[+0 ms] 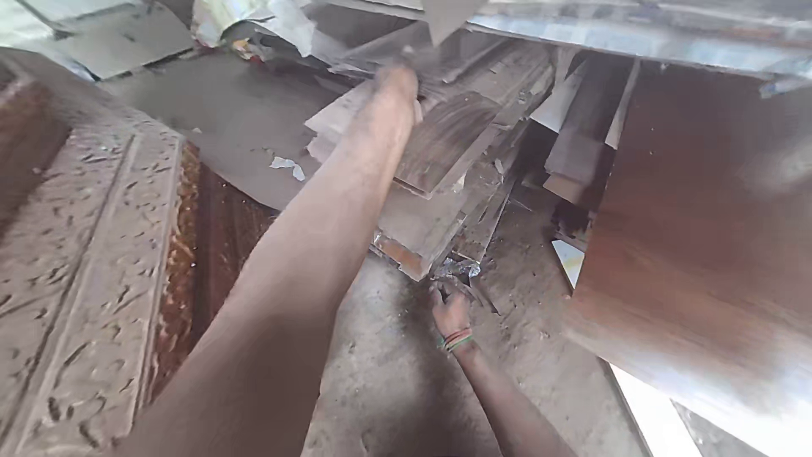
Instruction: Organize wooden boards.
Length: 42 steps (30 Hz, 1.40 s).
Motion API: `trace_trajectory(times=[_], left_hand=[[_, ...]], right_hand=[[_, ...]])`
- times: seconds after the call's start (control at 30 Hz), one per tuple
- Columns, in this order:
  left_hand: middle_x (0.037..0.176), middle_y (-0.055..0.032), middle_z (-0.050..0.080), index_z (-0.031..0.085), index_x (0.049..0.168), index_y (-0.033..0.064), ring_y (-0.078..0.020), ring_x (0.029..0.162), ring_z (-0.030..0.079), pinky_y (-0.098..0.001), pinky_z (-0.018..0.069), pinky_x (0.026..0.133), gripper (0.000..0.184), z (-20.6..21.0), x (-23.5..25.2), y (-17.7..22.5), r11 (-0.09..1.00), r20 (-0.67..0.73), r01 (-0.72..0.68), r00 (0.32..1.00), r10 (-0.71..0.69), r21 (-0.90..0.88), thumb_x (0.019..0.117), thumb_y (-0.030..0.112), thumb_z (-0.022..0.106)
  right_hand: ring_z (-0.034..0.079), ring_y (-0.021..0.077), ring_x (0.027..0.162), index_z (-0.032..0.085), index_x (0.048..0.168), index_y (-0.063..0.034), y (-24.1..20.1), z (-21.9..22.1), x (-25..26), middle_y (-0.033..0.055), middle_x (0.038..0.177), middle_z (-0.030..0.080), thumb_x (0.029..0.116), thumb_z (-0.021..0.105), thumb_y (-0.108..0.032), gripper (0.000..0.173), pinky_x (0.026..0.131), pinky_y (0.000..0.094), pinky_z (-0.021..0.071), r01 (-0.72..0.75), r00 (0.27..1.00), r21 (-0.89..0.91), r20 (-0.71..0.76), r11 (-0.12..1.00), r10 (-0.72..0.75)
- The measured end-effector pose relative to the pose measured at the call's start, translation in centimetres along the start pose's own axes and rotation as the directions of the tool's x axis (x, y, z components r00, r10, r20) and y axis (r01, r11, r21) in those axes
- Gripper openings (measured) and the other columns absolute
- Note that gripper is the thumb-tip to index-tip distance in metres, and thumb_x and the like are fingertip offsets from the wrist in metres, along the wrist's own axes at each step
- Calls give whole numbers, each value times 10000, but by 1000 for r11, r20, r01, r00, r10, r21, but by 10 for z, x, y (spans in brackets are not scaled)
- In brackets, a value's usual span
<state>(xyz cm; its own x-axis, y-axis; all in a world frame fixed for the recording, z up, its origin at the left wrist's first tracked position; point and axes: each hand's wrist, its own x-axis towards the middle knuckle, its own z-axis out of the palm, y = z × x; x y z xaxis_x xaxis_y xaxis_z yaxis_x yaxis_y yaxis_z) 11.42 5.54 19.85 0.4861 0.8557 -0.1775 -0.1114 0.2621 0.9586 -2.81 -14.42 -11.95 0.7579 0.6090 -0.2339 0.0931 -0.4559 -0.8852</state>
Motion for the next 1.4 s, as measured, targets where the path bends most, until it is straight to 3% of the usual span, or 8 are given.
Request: trace_trajectory(times=[0.13,0.27,0.43,0.6,0.83,1.03,1.2,1.4], left_hand=[[1298,-172,603,472,1444,121,-290,1082,670,-431,601,857,538,-34,-9,7,985,179,143,971,-159,96,1026,441,585],[1385,-218,542,396,1494,64,-316,1111,669,-426,609,872,634,-82,-38,45,997,200,73,977,-73,8,1005,386,638],[1185,-157,688,546,1347,34,-239,956,719,-370,603,798,319,-134,-103,53,879,-161,-258,964,209,-402,1072,190,501],[1059,-128,646,537,1307,28,-178,779,652,-317,558,660,291,-142,-132,23,794,-448,-343,888,101,-502,1102,199,422],[1022,-107,590,562,1224,39,-173,788,587,-317,514,663,245,-140,-100,-20,832,-249,16,951,-185,-555,1064,202,476],[1007,-107,619,561,1256,34,-162,755,626,-305,544,628,259,-156,-78,-18,818,-295,-69,947,-126,-571,1075,198,476],[1042,-122,614,547,1268,25,-173,782,631,-313,551,650,271,-160,-82,-11,815,-252,-45,960,-125,-577,1081,205,469],[762,-108,674,643,1021,-33,-180,624,661,-301,569,558,303,-165,-90,-6,989,225,76,973,-45,-130,1076,227,496]], right_hand=[[723,255,913,761,1076,-82,-15,0,1,105,959,757,1020,602,-256,242,885,515,563,-10,1000,-5,2,1000,10],[741,239,822,768,1016,-84,-30,3,11,89,880,763,1009,628,-250,218,830,521,595,39,997,89,-73,995,-33],[729,251,724,746,987,-20,-97,-26,17,123,859,754,1003,643,-179,191,705,498,609,124,942,356,-335,926,3],[739,213,681,672,1137,12,-186,-75,4,122,929,751,1033,603,-155,208,583,390,633,288,856,486,-517,825,7],[750,259,747,658,1136,21,-239,-127,16,184,985,719,1013,619,-116,188,656,434,659,169,921,436,-390,884,17],[696,259,673,569,1192,53,-244,-128,14,188,887,670,1031,558,-67,201,598,405,621,104,951,836,-241,538,191],[711,266,689,545,1193,46,-256,-121,20,195,887,685,1013,577,-67,215,587,386,624,14,975,865,-124,502,186],[663,180,681,520,1183,-21,-345,-170,29,140,928,643,990,504,-82,203,590,286,580,70,987,891,-128,449,101]])
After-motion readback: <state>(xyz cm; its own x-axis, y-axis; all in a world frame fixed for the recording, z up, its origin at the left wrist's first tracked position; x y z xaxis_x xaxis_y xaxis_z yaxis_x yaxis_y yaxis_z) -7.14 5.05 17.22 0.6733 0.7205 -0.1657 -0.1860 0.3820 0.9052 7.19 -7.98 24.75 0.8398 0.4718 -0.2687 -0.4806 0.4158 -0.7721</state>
